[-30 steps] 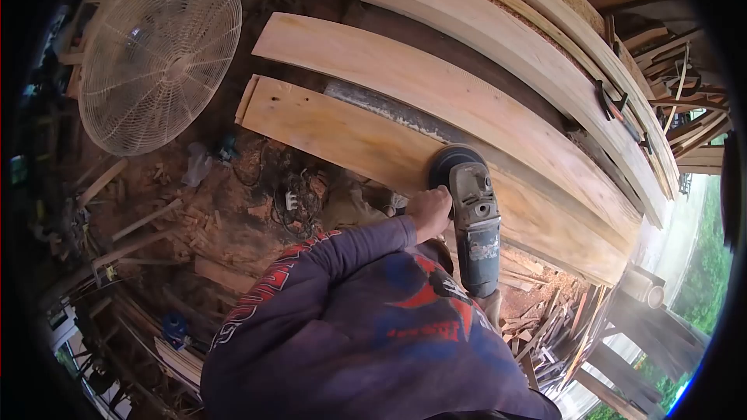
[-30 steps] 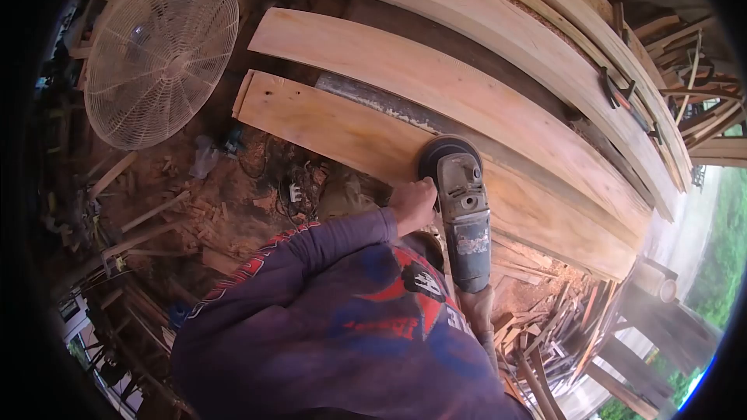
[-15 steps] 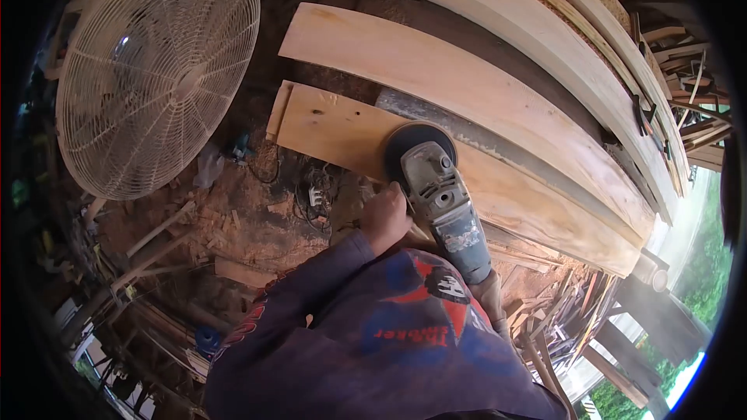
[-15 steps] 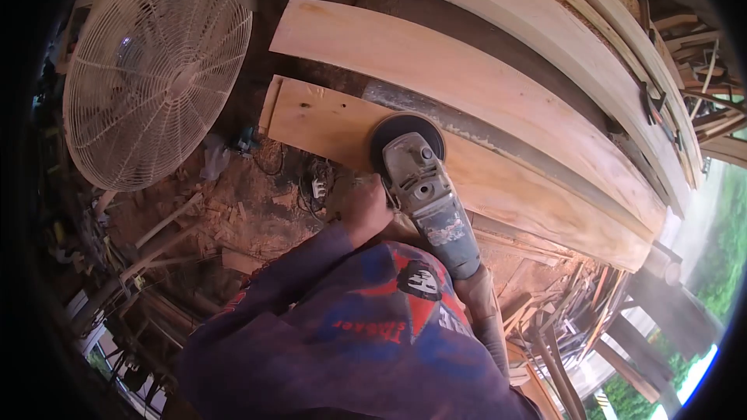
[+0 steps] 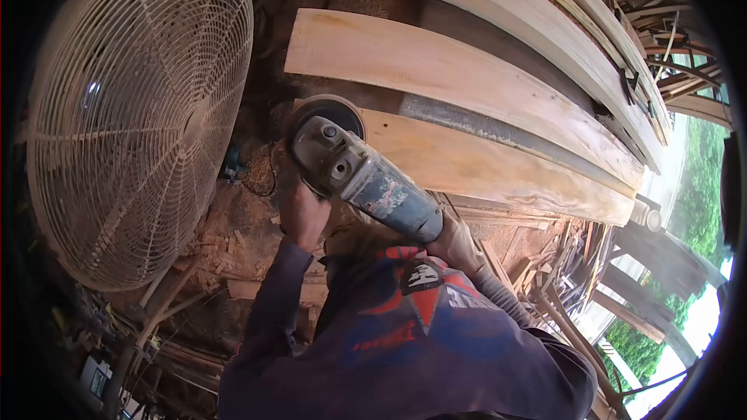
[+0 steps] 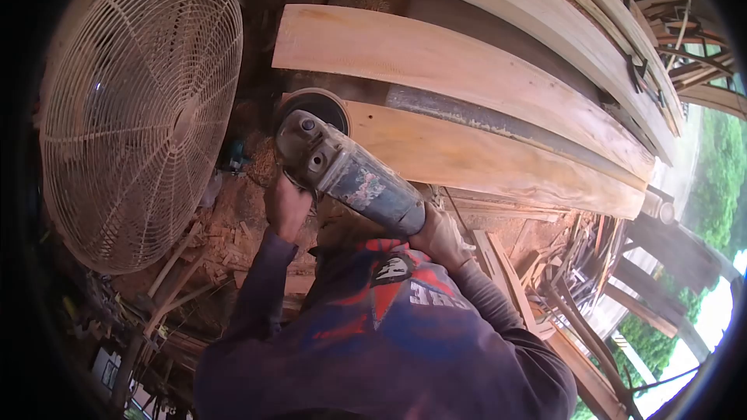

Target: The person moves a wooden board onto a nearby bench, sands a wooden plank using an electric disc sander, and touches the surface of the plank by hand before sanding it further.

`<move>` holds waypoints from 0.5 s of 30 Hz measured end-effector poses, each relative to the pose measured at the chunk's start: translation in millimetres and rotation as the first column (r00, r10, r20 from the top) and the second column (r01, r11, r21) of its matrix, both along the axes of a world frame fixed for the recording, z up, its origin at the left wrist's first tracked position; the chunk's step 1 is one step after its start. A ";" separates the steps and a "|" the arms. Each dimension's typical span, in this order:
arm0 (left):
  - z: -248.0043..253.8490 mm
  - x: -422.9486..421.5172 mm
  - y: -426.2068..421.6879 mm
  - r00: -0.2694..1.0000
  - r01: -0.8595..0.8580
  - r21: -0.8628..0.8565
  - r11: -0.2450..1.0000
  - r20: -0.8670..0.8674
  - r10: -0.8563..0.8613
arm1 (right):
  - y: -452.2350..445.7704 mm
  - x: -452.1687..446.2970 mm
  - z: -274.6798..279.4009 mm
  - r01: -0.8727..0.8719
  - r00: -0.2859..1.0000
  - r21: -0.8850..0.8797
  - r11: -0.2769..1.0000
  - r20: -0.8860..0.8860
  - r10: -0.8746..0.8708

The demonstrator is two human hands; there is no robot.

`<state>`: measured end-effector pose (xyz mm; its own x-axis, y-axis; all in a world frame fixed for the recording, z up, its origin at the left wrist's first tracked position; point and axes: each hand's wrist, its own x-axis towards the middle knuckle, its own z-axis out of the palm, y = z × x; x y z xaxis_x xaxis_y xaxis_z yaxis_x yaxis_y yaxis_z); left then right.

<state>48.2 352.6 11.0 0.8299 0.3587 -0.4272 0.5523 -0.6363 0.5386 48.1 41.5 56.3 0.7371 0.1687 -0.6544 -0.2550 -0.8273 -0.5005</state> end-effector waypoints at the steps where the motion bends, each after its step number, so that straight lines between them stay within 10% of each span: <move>1: 1.4 2.5 2.3 1.000 0.018 -0.014 1.000 0.003 -0.018 | 6.3 2.7 4.1 0.001 1.000 -0.014 1.000 -0.001 -0.001; 15: -2.5 15.2 -45.7 0.965 0.263 -0.102 0.959 0.045 -0.260 | -39.7 -31.4 23.0 0.184 0.983 -0.096 0.978 0.032 -0.181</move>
<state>63.3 306.9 8.5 0.9020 0.0815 -0.4239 0.3565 -0.6943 0.6252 16.7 1.8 79.3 0.7645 -0.0343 -0.6437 -0.3957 -0.8132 -0.4267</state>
